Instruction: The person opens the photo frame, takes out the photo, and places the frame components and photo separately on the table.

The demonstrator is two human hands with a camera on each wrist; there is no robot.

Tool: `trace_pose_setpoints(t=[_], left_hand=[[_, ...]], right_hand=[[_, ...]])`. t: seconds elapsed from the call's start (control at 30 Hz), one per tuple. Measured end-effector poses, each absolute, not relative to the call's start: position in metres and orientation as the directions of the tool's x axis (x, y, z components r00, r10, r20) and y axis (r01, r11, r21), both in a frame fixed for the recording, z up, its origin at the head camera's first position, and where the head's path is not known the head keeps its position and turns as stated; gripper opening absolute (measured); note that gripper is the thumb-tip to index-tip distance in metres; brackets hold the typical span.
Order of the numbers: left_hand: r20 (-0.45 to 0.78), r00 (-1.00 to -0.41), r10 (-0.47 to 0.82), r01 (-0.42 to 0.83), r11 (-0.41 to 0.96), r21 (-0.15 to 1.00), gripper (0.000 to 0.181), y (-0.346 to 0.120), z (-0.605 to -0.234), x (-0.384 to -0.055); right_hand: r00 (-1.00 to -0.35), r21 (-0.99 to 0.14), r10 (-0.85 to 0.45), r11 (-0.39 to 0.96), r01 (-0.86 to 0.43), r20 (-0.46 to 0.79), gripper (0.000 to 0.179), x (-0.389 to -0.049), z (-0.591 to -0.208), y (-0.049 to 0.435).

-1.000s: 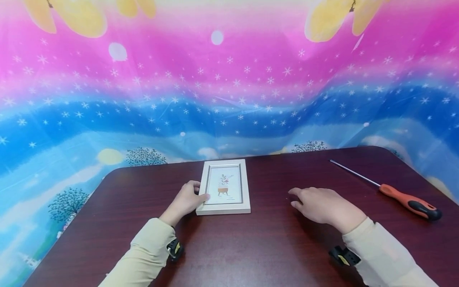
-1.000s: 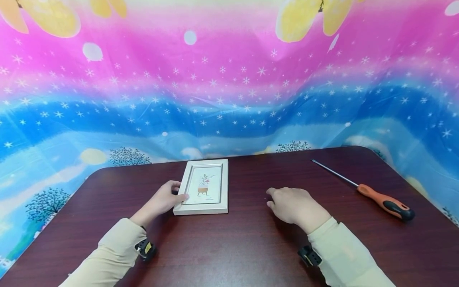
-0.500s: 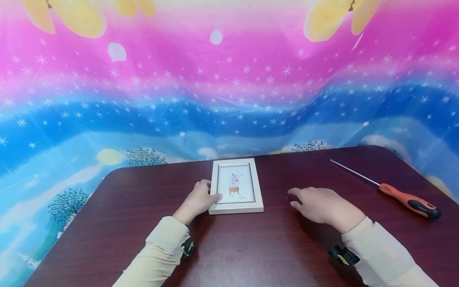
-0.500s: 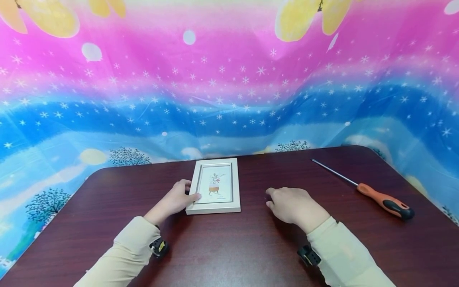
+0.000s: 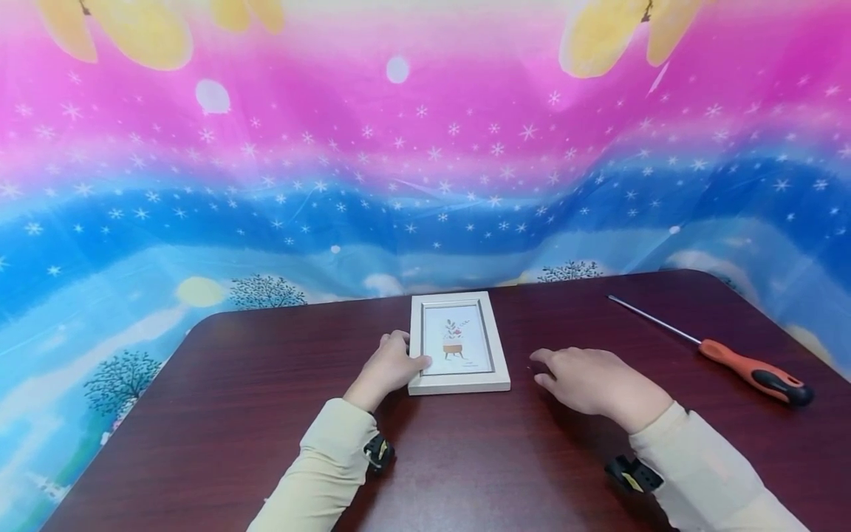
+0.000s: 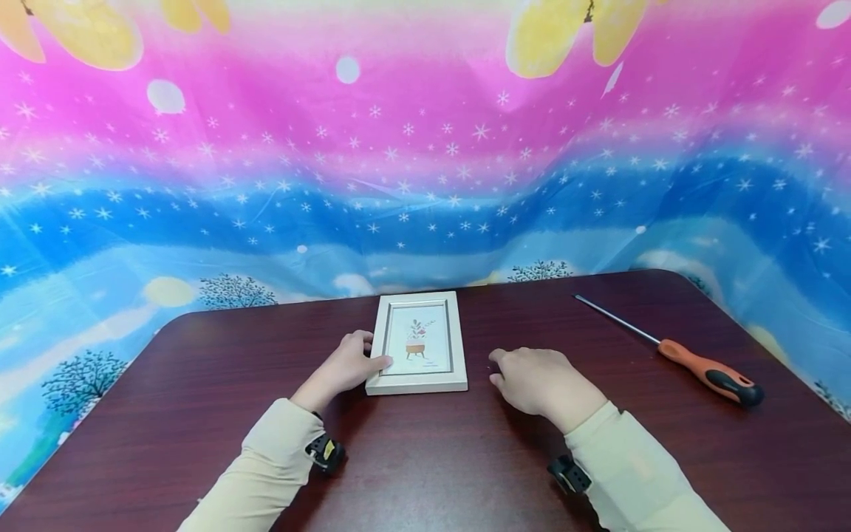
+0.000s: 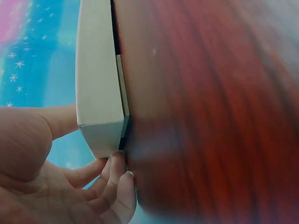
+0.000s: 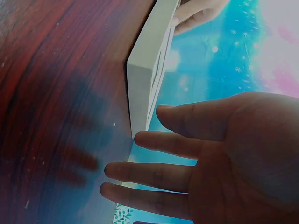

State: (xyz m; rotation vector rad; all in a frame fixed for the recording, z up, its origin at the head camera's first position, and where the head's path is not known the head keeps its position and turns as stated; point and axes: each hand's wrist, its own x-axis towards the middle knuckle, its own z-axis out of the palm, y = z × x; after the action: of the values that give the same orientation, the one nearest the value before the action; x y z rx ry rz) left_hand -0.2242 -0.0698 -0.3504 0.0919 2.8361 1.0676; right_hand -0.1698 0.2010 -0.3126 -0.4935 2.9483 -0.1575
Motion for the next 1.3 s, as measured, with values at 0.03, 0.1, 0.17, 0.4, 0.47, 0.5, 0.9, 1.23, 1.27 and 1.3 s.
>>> trace_pose_setpoints(t=[0.03,0.1,0.17,0.4,0.47,0.5,0.9,1.23,1.27,1.3], left_hand=[[-0.082,-0.993,0.09,0.014,0.751,0.66,0.057,-0.069,-0.35,-0.224],[-0.082,-0.993,0.084,0.01,0.752,0.659,0.056,-0.067,-0.35,-0.225],[-0.084,-0.993,0.08,0.005,0.753,0.658,0.056,-0.066,-0.35,-0.225],[-0.107,-0.993,0.054,-0.025,0.777,0.629,0.048,-0.066,-0.346,-0.223],[-0.098,-0.994,0.04,-0.028,0.795,0.606,0.043,-0.065,-0.345,-0.222],[-0.088,-0.995,0.036,-0.024,0.805,0.593,0.038,-0.065,-0.345,-0.222],[-0.008,-1.0,0.025,0.018,0.876,0.483,0.028,-0.059,-0.343,-0.215],[0.025,-0.999,0.033,0.041,0.896,0.442,0.028,-0.06,-0.344,-0.215],[0.028,-0.999,0.031,0.04,0.896,0.442,0.026,-0.06,-0.344,-0.215],[0.03,-0.999,0.026,0.037,0.896,0.442,0.025,-0.059,-0.344,-0.214]], right_hand=[[-0.935,-0.128,-0.331,0.94,-0.316,-0.128,0.039,-0.17,-0.313,0.201],[-0.934,-0.13,-0.333,0.939,-0.317,-0.127,0.039,-0.17,-0.313,0.201],[-0.935,-0.129,-0.332,0.94,-0.316,-0.125,0.039,-0.169,-0.312,0.2],[-0.934,-0.132,-0.333,0.939,-0.317,-0.126,0.039,-0.168,-0.312,0.199],[-0.934,-0.134,-0.333,0.939,-0.316,-0.127,0.039,-0.168,-0.313,0.199],[-0.934,-0.134,-0.333,0.939,-0.317,-0.126,0.039,-0.168,-0.313,0.199],[-0.933,-0.137,-0.331,0.94,-0.313,-0.138,0.038,-0.17,-0.314,0.2],[-0.933,-0.143,-0.327,0.941,-0.307,-0.149,0.04,-0.169,-0.315,0.198],[-0.933,-0.145,-0.328,0.941,-0.307,-0.15,0.04,-0.169,-0.316,0.198],[-0.932,-0.148,-0.329,0.94,-0.308,-0.15,0.04,-0.169,-0.316,0.197]])
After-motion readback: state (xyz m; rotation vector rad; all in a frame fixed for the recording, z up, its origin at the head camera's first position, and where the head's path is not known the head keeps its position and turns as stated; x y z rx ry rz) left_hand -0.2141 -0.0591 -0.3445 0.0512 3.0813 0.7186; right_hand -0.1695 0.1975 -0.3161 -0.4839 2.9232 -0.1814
